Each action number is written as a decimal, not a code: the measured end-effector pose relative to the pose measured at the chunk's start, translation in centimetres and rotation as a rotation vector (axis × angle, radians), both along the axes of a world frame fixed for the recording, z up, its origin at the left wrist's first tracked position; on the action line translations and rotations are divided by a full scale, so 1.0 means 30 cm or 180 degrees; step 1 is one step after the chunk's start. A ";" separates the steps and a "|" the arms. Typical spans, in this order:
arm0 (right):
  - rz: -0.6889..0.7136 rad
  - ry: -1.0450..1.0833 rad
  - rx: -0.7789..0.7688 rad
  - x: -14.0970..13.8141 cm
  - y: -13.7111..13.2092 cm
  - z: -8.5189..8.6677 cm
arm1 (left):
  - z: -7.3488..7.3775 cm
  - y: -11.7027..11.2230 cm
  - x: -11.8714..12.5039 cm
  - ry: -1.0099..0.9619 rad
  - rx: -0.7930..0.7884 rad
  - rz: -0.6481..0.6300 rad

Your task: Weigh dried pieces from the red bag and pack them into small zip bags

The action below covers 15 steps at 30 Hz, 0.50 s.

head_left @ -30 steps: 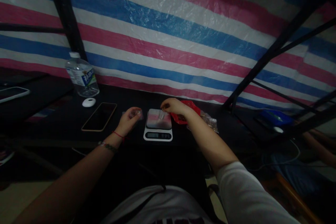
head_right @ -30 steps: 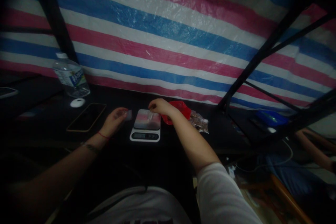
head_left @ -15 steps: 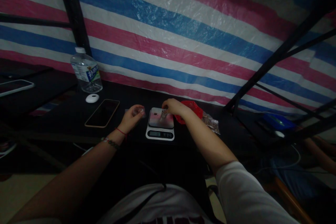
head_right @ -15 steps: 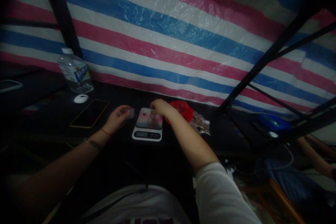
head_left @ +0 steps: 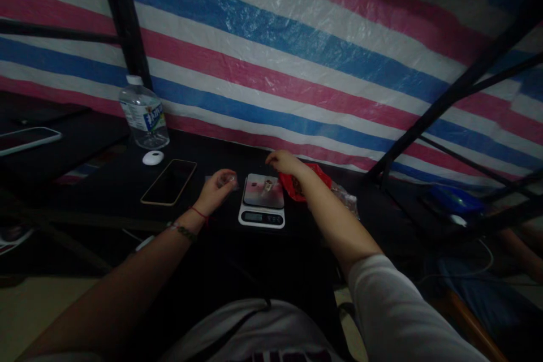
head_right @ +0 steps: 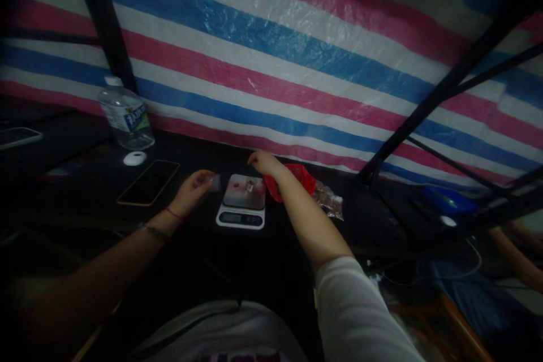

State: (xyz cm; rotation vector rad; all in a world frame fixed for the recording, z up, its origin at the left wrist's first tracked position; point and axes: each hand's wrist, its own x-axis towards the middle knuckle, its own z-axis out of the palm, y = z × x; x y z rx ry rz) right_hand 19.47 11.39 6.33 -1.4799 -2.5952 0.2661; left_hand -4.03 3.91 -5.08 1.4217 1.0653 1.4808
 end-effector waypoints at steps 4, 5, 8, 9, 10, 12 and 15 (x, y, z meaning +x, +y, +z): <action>-0.0131 -0.0333 -0.0060 -0.038 0.114 -0.058 | -0.006 0.005 0.000 -0.0047 0.0033 -0.0005; -0.0130 -0.0384 -0.0110 -0.048 0.140 -0.075 | -0.006 0.006 0.001 -0.0063 0.0037 -0.0007; -0.0106 -0.0504 -0.0233 -0.073 0.204 -0.124 | -0.008 0.010 0.000 -0.0110 0.0037 -0.0082; -0.0095 -0.0544 -0.0265 -0.080 0.220 -0.138 | -0.010 0.011 0.000 -0.0124 0.0039 -0.0108; -0.0082 -0.0585 -0.0292 -0.088 0.234 -0.149 | -0.011 0.013 -0.001 -0.0116 0.0035 -0.0135; -0.0042 -0.0664 -0.0333 -0.104 0.255 -0.167 | -0.014 0.015 -0.002 -0.0086 0.0025 -0.0138; 0.0046 -0.0760 -0.0356 -0.130 0.267 -0.182 | -0.016 0.016 -0.003 -0.0001 -0.0004 -0.0133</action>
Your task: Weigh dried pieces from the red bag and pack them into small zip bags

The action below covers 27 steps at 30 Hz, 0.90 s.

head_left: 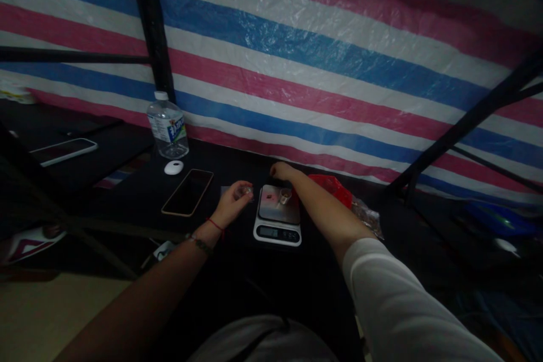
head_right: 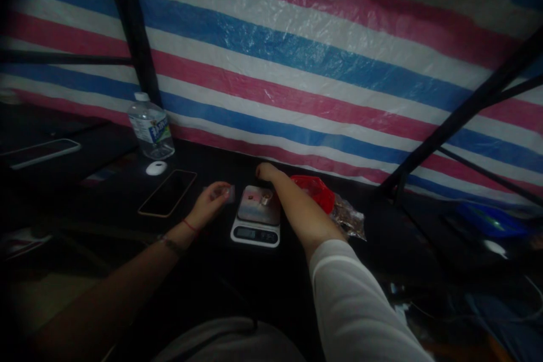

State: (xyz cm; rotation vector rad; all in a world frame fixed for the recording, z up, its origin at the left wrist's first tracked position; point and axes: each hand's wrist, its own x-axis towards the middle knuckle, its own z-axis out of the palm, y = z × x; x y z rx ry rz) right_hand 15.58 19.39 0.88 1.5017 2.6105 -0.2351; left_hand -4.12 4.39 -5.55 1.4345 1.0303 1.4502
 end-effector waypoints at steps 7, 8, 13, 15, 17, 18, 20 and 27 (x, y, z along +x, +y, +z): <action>0.0169 0.0190 0.0216 0.018 -0.051 0.068 | 0.010 -0.005 -0.004 0.0306 0.0129 0.0025; 0.0185 0.0269 0.0280 0.035 -0.072 0.089 | 0.011 -0.005 -0.004 0.0331 0.0138 0.0048; 0.0552 0.0823 0.0078 0.128 -0.225 0.171 | 0.016 -0.010 -0.001 0.0335 0.0084 -0.0010; 0.0630 0.0838 -0.0127 0.148 -0.279 0.186 | 0.019 -0.013 0.000 0.0358 0.0071 0.0012; 0.0630 0.0755 -0.0155 0.151 -0.311 0.195 | 0.020 -0.017 0.001 0.0387 0.0072 0.0083; 0.0625 0.0747 -0.0086 0.145 -0.319 0.197 | 0.020 -0.019 0.001 0.0377 0.0072 0.0114; 0.0624 0.0801 0.0105 0.121 -0.321 0.197 | 0.020 -0.021 0.002 0.0311 0.0078 0.0129; 0.0674 0.0064 -0.0219 -0.040 -0.314 0.129 | 0.010 -0.015 0.000 0.0270 0.0090 0.0095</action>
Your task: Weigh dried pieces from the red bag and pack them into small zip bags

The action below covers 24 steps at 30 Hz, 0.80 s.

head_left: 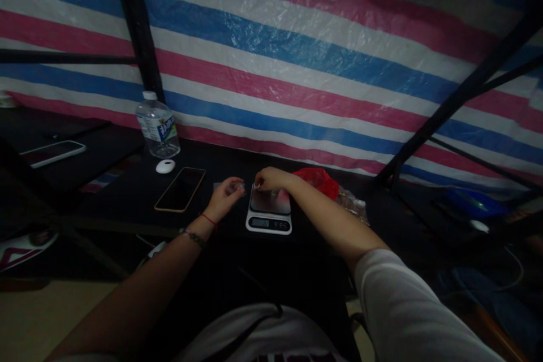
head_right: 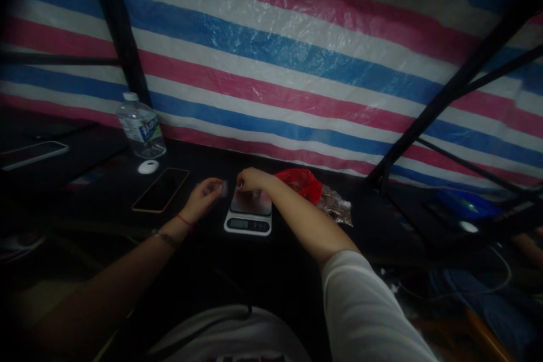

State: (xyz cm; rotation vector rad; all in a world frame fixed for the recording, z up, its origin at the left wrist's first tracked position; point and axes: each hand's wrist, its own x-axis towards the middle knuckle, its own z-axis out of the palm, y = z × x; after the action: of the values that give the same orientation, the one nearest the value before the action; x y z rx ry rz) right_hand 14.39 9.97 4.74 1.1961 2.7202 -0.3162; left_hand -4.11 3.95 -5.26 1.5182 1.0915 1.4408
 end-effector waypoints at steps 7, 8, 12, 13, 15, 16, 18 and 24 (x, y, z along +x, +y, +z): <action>-0.0078 0.0533 0.0220 0.056 0.026 0.044 | -0.006 0.006 0.000 0.0007 -0.0022 -0.0040; -0.0148 0.0637 0.0223 0.082 0.025 0.057 | -0.005 0.005 0.001 0.0023 -0.0027 -0.0035; -0.0347 0.0783 0.0126 0.160 -0.010 0.078 | -0.005 0.006 0.000 0.0116 -0.0045 -0.0015; -0.0343 0.0789 0.0099 0.173 -0.022 0.079 | -0.006 0.007 -0.001 0.0162 -0.0042 0.0000; -0.0357 0.0916 0.0159 0.201 -0.038 0.083 | -0.011 0.011 -0.003 0.0221 -0.0032 0.0013; -0.0414 0.1034 0.0259 0.222 -0.041 0.089 | -0.013 0.013 -0.004 0.0216 -0.0029 0.0006; -0.0651 0.1236 0.0549 0.278 -0.036 0.105 | -0.018 0.016 -0.004 0.0136 -0.0032 -0.0035; -0.1493 0.0118 0.0200 0.480 0.005 0.063 | -0.023 0.019 0.000 -0.0088 -0.0062 -0.0108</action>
State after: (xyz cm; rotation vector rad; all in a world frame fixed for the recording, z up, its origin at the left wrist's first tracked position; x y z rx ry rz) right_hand 28.79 10.13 6.63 1.8578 2.4623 -0.3085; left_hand -4.10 4.51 -5.94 1.4919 1.0557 1.4202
